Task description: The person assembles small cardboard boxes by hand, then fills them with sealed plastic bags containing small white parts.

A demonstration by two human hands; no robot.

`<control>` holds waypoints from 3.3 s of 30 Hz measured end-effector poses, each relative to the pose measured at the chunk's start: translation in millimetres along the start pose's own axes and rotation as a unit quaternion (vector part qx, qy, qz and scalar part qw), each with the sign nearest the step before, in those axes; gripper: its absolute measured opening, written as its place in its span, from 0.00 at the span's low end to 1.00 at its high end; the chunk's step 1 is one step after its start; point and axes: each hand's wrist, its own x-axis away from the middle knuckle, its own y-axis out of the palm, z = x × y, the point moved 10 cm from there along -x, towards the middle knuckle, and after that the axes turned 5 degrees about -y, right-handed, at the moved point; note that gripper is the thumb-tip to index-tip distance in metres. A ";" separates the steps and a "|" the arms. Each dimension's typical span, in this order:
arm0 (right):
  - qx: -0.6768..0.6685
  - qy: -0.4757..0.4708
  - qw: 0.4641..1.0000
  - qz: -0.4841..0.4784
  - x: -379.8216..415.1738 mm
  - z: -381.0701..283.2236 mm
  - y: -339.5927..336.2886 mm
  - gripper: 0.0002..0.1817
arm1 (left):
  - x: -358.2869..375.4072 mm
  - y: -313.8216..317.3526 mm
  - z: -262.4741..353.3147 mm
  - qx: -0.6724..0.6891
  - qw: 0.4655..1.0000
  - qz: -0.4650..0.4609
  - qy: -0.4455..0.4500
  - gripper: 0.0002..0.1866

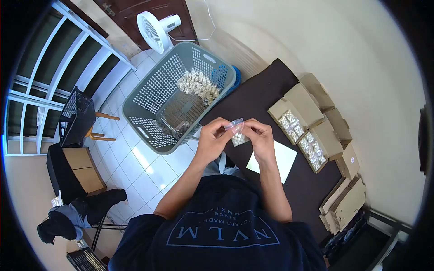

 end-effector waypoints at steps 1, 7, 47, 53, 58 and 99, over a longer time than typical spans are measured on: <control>-0.001 0.000 1.000 0.002 3.6 2.2 -2.2 0.05 | 1.7 1.0 -2.1 -0.001 1.000 -0.002 -0.001 0.03; -0.129 0.071 0.989 0.010 14.4 15.6 -10.1 0.06 | 4.4 5.9 -12.0 0.019 0.999 -0.035 -0.010 0.05; 0.187 -0.013 0.977 0.106 3.6 33.8 -147.7 0.11 | 6.4 -10.2 -37.7 -0.204 0.977 -0.038 -0.056 0.13; 0.366 0.057 0.879 0.302 -39.8 76.5 -273.4 0.10 | 3.2 -95.8 -70.7 -0.183 0.980 0.018 -0.075 0.12; 0.465 0.123 0.839 0.254 -70.4 108.7 -282.0 0.11 | -6.4 -142.9 -88.7 -0.166 0.980 0.048 -0.102 0.11; 0.307 0.287 0.833 0.359 40.7 84.7 -123.0 0.04 | -404.3 -362.1 -422.7 -0.397 0.869 0.111 -0.273 0.24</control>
